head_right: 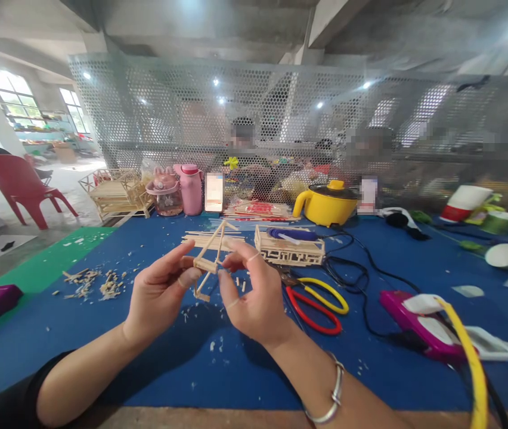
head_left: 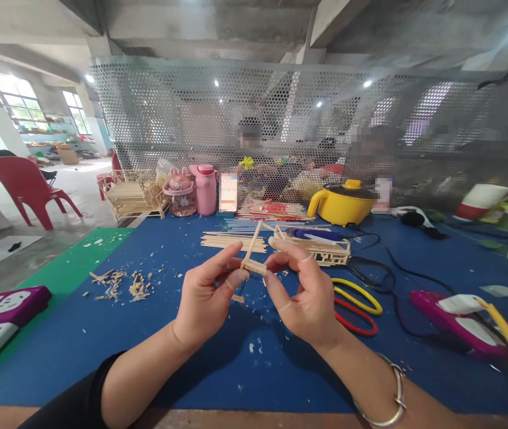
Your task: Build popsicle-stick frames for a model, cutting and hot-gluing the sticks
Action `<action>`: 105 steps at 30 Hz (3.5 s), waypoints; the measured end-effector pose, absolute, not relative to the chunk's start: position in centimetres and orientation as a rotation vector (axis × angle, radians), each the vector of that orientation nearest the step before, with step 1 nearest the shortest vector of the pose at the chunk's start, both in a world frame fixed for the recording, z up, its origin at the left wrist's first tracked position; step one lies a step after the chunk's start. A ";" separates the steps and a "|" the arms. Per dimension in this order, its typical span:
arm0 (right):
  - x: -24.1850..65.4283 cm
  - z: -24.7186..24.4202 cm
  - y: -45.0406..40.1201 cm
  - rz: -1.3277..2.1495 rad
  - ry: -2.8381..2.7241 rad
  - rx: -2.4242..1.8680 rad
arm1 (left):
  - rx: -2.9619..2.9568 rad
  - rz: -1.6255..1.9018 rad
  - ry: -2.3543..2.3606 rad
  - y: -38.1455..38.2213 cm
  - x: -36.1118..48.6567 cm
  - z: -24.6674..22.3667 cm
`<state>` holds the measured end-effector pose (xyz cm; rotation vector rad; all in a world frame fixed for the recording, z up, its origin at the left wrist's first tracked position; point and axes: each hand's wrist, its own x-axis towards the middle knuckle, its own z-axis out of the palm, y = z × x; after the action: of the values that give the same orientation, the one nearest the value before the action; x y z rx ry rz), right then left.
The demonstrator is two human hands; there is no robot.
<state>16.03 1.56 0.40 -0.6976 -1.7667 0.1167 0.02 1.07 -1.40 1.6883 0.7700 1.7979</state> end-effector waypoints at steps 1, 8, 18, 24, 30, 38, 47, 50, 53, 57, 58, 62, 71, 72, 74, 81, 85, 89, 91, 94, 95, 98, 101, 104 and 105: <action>16.0 0.4 1.6 0.128 -1.767 -0.690 | 1.741 1.805 0.763 1.1 -0.1 -1.5; 15.9 0.2 1.8 0.142 -1.709 -0.702 | 1.811 1.804 0.851 1.1 0.0 -1.5; 16.0 0.3 2.1 0.113 -1.625 -0.785 | 2.251 1.570 1.141 1.7 -1.5 -0.4; 16.6 0.1 3.1 0.104 -1.589 -0.842 | 2.510 1.399 1.245 3.5 -3.8 0.2; 16.6 0.1 3.7 0.100 -1.588 -0.865 | 2.830 0.990 1.220 4.8 -4.3 -0.5; 17.2 0.1 4.9 0.125 -1.597 -0.912 | 2.569 1.041 1.225 5.5 -5.0 -0.9; 17.4 -0.2 5.2 0.192 -1.717 -1.020 | 1.767 1.511 1.951 8.8 -11.1 -1.7; 17.4 0.0 5.0 0.142 -1.752 -1.060 | 1.688 1.509 1.990 9.3 -11.8 -2.2; 17.1 -0.3 5.1 0.227 -1.876 -1.069 | 1.657 1.427 1.927 9.3 -11.7 -2.5; 16.4 -1.4 5.3 0.344 -2.269 -1.101 | 1.607 1.240 1.706 8.9 -10.4 -3.0; 16.2 -1.7 5.3 0.357 -2.321 -1.098 | 1.590 1.208 1.642 8.7 -10.0 -3.1; 16.2 -1.9 5.5 0.402 -2.309 -1.049 | 1.491 1.239 1.418 8.3 -8.7 -2.7; 16.2 -1.2 5.5 0.528 -2.040 -1.034 | 1.309 1.521 0.858 6.4 -6.6 -0.3; 16.2 -1.3 5.5 0.549 -2.029 -1.029 | 1.373 1.510 0.903 6.2 -6.3 -0.4; 16.2 -1.5 5.5 0.583 -2.006 -1.025 | 1.471 1.514 1.004 6.0 -5.9 -0.6; 16.9 -0.7 5.1 0.914 -1.716 -0.717 | 1.548 1.525 1.101 6.1 -5.8 -0.6; 17.3 0.1 4.8 1.066 -1.602 -0.602 | 1.663 1.442 1.116 5.8 -5.9 -0.8; 17.6 0.5 5.0 1.182 -1.474 -0.541 | 1.986 1.222 1.164 5.1 -6.3 -0.5; 17.7 0.6 5.0 1.211 -1.437 -0.541 | 2.244 1.068 1.175 4.7 -6.4 -0.2; 17.7 0.7 4.9 1.208 -1.438 -0.542 | 2.501 0.987 1.115 4.1 -5.6 0.1; 17.6 0.7 4.8 1.202 -1.451 -0.539 | 2.511 0.997 1.081 3.8 -5.1 0.1; 17.2 0.5 4.3 1.170 -1.532 -0.534 | 2.220 1.055 0.933 3.0 -2.6 -0.3; 17.0 0.6 3.8 1.134 -1.651 -0.538 | 1.828 1.103 0.706 2.4 -0.1 -0.5; 17.5 1.3 3.5 0.911 -1.676 -0.609 | 1.542 1.131 0.726 2.5 1.3 0.0; 17.7 1.6 3.4 0.779 -1.628 -0.646 | 1.456 1.152 0.737 2.7 1.4 0.3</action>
<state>17.67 3.44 1.56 -0.6460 -1.6279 0.7788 1.38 2.68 0.33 1.4555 0.7372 1.1521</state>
